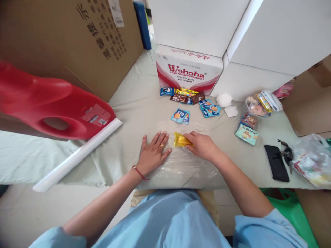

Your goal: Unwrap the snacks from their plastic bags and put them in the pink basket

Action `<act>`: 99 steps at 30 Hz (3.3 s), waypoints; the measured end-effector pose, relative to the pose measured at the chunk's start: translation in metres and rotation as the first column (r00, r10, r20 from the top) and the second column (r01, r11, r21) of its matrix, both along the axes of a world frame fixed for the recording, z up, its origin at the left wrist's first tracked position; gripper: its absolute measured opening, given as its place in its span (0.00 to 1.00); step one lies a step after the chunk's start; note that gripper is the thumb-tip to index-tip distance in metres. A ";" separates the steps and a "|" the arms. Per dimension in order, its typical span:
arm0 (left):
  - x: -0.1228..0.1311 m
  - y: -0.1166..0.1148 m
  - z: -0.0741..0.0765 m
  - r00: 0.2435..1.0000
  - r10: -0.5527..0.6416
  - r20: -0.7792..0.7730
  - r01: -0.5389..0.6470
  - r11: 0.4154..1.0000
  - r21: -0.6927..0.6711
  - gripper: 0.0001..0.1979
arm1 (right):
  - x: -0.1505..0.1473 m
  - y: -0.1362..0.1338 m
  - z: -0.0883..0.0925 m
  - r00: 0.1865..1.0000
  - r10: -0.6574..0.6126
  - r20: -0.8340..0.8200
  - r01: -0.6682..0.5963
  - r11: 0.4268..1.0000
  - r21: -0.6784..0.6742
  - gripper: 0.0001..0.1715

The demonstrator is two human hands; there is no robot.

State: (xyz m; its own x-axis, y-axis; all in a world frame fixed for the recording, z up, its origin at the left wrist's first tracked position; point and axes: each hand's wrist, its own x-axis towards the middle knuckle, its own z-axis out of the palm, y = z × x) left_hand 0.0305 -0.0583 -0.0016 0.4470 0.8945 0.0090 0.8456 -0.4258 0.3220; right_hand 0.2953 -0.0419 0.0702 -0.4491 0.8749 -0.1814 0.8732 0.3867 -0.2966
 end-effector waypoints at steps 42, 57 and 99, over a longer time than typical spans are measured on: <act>-0.061 0.038 0.008 0.949 -0.313 -0.042 0.316 0.935 0.162 0.36 | 0.066 -0.068 -0.011 0.793 -0.052 -0.607 0.177 0.973 0.148 0.07; -0.048 0.036 0.011 0.958 -0.284 -0.034 0.283 0.921 0.269 0.17 | 0.058 -0.024 -0.005 0.747 -0.226 -0.626 0.249 0.967 -0.052 0.16; 0.003 0.024 -0.004 0.859 0.375 0.349 -0.390 0.921 -0.030 0.15 | 0.089 0.016 -0.050 0.711 -0.585 -0.390 0.474 0.809 -0.348 0.21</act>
State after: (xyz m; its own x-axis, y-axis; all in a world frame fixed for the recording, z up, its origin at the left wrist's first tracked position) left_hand 0.0338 -0.0341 -0.0060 0.0324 0.9899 0.1380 0.7849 -0.1107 0.6097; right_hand 0.3840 -0.0255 0.0198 0.0016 0.9589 -0.2837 0.6505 -0.2165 -0.7280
